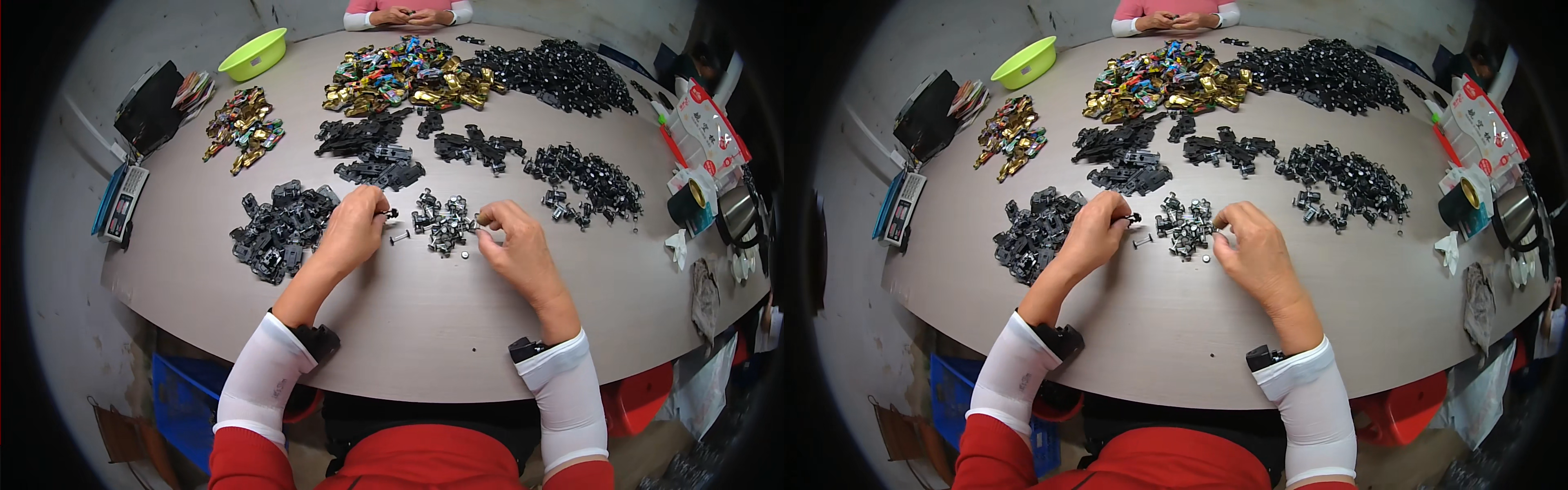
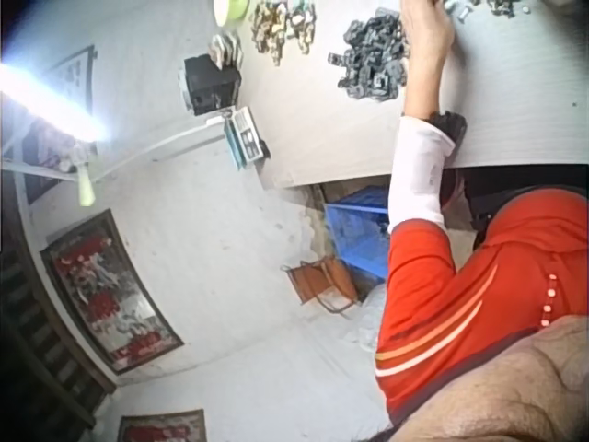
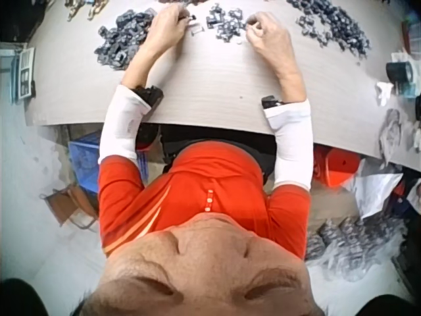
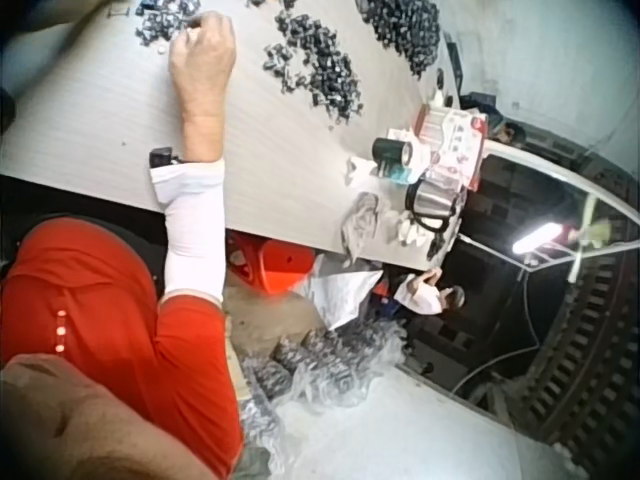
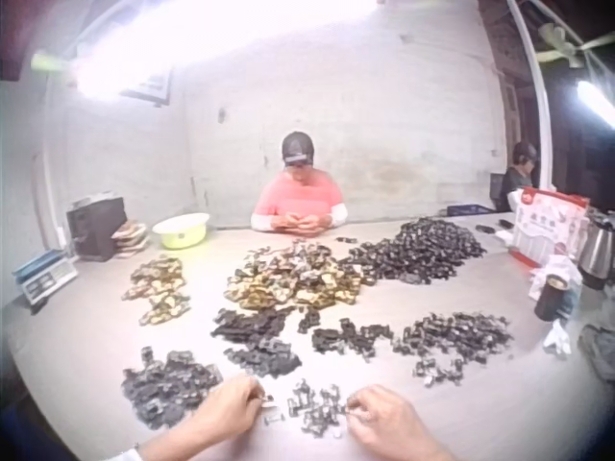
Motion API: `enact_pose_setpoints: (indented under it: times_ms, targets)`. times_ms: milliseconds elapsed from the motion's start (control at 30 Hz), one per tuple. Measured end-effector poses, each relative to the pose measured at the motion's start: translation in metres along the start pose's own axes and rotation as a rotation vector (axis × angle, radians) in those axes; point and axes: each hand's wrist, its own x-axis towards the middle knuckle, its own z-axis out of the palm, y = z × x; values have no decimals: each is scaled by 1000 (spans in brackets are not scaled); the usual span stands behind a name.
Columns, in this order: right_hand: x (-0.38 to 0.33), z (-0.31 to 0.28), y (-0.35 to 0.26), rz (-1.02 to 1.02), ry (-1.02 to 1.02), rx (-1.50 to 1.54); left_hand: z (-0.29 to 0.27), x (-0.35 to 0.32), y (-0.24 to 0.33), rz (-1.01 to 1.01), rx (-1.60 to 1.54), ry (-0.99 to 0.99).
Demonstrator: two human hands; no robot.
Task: The person sits at a table and assembles small black plastic components by hand. They pick up a base piece and insert a small metal pin into it, then place the assembled unit into a growing pile. The process is repeated continuously throughout the clip.
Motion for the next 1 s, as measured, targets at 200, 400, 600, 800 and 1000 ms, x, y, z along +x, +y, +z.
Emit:
enact_pose_setpoints:
  times_ms: [200,400,600,800,1000]
  targets:
    - [-2,12,-23,-94,9,154,7,4,22,-394,-841,-147]
    - [-7,22,-32,-152,5,166,12,-2,42,-497,-1282,-113]
    - [-6,23,-31,-147,25,109,26,-12,48,-506,-1453,-109]
    - [-7,19,-38,-73,-74,342,27,-14,45,-472,-1544,-29]
    - [-1,17,-30,-240,101,105,26,-16,38,-388,-1267,-139]
